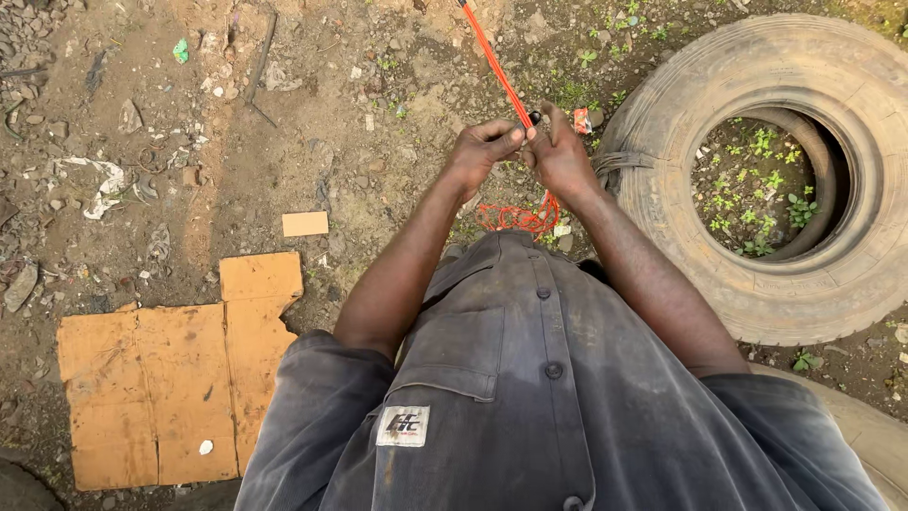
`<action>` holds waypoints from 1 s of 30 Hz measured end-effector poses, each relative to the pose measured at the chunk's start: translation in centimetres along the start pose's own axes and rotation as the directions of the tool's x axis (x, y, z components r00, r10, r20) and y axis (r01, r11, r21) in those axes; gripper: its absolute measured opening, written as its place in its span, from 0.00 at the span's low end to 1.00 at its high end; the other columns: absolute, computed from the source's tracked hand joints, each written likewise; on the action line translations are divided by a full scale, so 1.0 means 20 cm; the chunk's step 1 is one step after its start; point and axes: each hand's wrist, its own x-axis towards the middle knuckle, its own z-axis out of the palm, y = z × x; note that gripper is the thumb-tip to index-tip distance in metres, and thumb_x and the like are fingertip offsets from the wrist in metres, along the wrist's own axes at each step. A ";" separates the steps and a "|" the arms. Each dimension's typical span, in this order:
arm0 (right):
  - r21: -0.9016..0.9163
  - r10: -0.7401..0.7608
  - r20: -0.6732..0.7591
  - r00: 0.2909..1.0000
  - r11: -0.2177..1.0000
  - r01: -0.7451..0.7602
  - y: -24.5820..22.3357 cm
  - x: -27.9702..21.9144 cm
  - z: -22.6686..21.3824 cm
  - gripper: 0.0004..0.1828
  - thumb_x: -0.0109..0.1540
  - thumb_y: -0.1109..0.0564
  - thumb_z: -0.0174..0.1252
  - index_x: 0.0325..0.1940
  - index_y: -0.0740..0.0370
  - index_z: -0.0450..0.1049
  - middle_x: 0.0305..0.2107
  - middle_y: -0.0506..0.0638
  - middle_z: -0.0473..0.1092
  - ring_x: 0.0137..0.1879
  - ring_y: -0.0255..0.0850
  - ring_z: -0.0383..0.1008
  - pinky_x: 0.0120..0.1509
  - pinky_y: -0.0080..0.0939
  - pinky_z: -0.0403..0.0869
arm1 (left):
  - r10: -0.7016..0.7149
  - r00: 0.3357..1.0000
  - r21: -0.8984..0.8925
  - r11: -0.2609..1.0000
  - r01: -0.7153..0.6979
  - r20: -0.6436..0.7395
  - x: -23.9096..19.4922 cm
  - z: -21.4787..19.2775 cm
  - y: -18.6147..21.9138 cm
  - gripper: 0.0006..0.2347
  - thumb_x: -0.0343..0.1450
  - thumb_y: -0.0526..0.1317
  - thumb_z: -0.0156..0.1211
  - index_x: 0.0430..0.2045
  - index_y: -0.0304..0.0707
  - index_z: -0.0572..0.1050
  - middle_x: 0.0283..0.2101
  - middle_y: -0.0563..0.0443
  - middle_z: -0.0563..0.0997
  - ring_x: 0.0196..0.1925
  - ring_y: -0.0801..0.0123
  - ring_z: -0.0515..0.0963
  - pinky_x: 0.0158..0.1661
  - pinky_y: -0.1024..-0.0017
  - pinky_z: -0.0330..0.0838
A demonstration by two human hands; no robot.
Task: The person repeatedly wraps black tape around sections of an orange cable laid on a gravel surface. They pull the cable taut, apply tape, and continue wrapping along its length. The task is performed outdoors near stacked tires and scattered debris.
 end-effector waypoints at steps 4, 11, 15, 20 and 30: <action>-0.203 -0.153 -0.053 0.987 0.969 0.139 0.02 0.01 0.02 0.15 0.73 0.55 0.50 0.61 0.64 0.72 0.27 0.54 0.73 0.31 0.37 0.72 0.34 0.41 0.69 | -0.036 0.999 0.020 0.999 0.036 0.006 -0.04 -0.03 0.14 0.12 0.69 0.46 0.70 0.37 0.37 0.83 0.37 0.53 0.85 0.41 0.72 0.81 0.44 0.70 0.79; -0.566 -0.516 -0.012 0.856 0.709 0.420 0.06 0.00 -0.01 0.11 0.72 0.59 0.47 0.54 0.66 0.71 0.31 0.64 0.74 0.38 0.58 0.77 0.41 0.58 0.73 | -0.114 0.991 -0.179 0.979 0.100 -0.067 -0.14 0.07 0.32 0.11 0.70 0.42 0.69 0.39 0.30 0.82 0.35 0.50 0.83 0.35 0.71 0.78 0.37 0.71 0.76; -0.609 -0.425 0.043 0.904 0.706 0.361 0.07 0.05 0.00 0.11 0.69 0.59 0.46 0.50 0.68 0.70 0.31 0.66 0.73 0.38 0.62 0.76 0.40 0.61 0.72 | 0.058 0.998 -0.295 0.953 -0.063 -0.028 -0.09 0.16 0.38 0.13 0.65 0.35 0.65 0.44 0.37 0.79 0.40 0.54 0.84 0.37 0.73 0.81 0.36 0.73 0.79; -0.383 -0.203 0.084 0.975 0.897 0.220 0.09 0.09 0.06 0.15 0.72 0.51 0.48 0.40 0.64 0.73 0.28 0.58 0.73 0.33 0.48 0.75 0.38 0.52 0.72 | -0.062 0.822 0.046 0.993 0.106 -0.565 0.06 0.27 0.35 0.19 0.66 0.36 0.75 0.46 0.28 0.72 0.37 0.34 0.81 0.31 0.59 0.78 0.32 0.65 0.78; -0.417 -0.268 0.109 0.957 0.862 0.289 0.09 0.08 0.08 0.13 0.71 0.52 0.44 0.52 0.59 0.71 0.29 0.51 0.72 0.31 0.40 0.74 0.37 0.48 0.72 | -0.142 0.930 0.360 0.893 0.268 -0.340 -0.24 0.09 0.34 0.22 0.68 0.56 0.65 0.44 0.37 0.82 0.41 0.50 0.84 0.37 0.66 0.85 0.41 0.66 0.79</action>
